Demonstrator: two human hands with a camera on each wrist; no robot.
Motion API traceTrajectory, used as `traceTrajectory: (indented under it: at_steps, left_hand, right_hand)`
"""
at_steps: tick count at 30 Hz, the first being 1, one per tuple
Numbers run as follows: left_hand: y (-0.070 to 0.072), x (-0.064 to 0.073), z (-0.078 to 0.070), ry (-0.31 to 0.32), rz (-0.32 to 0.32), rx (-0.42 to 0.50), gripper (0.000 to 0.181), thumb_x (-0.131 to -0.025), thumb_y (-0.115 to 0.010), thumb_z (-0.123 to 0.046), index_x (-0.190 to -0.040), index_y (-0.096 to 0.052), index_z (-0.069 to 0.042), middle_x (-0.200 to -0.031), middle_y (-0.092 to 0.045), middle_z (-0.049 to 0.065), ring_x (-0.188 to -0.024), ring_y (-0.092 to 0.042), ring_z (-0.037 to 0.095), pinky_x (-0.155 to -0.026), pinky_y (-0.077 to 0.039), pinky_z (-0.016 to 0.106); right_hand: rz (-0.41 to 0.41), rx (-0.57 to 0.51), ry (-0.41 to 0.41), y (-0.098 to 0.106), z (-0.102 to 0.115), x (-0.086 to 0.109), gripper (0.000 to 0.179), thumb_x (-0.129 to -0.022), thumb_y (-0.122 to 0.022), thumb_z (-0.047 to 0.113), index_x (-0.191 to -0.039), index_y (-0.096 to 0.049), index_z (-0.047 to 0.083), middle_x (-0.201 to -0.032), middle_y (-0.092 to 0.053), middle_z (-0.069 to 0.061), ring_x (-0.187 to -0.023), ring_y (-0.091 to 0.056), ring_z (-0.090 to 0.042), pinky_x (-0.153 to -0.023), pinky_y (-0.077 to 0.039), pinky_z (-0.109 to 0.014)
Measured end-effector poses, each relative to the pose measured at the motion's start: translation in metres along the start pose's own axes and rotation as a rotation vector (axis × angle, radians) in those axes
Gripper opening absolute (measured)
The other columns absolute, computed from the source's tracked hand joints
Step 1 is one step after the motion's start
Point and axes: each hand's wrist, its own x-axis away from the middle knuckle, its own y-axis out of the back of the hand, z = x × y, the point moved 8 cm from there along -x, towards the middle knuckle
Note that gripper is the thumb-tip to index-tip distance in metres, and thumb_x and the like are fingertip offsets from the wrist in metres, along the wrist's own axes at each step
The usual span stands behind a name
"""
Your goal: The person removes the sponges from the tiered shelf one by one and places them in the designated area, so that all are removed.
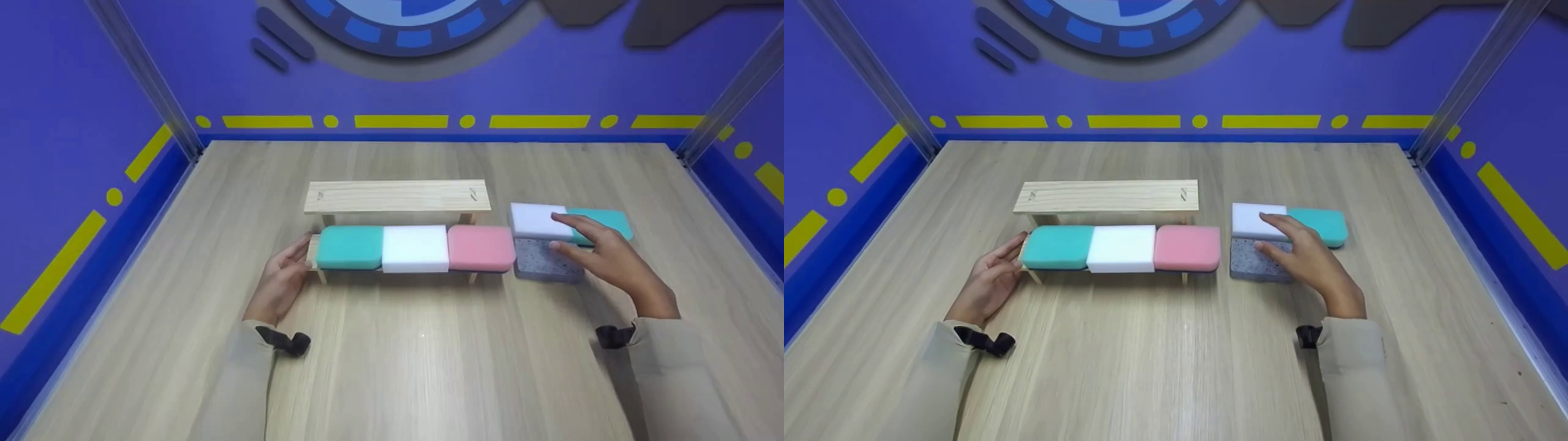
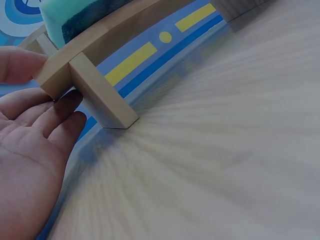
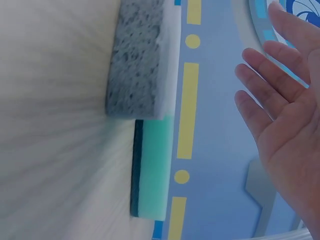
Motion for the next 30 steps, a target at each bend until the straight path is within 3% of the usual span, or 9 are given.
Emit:
traceTrajectory:
  at_steps: [7, 30]
  left_hand:
    - [0.000, 0.000, 0.000, -0.002, 0.008, 0.003, 0.067, -0.087, -0.042, 0.013, -0.149, -0.016, 0.010, -0.158, -0.018, 0.022, -0.146, -0.020, 0.031, -0.099, -0.043, 0.015]
    - [0.000, -0.001, 0.000, 0.004, 0.011, 0.025, 0.067, -0.088, -0.042, 0.014, -0.149, -0.016, 0.009, -0.158, -0.019, 0.022, -0.146, -0.021, 0.032, -0.099, -0.044, 0.017]
  right_hand:
    - [0.020, -0.019, -0.009, -0.004, 0.008, -0.006, 0.059, -0.089, -0.067, 0.032, -0.142, -0.048, 0.013, -0.145, -0.044, -0.023, -0.134, -0.036, -0.047, -0.101, -0.032, -0.069]
    - [0.133, -0.056, 0.123, -0.027, 0.043, -0.025, 0.069, -0.082, -0.075, 0.028, -0.142, -0.048, 0.008, -0.146, -0.045, -0.018, -0.136, -0.038, -0.040, -0.106, -0.035, -0.061]
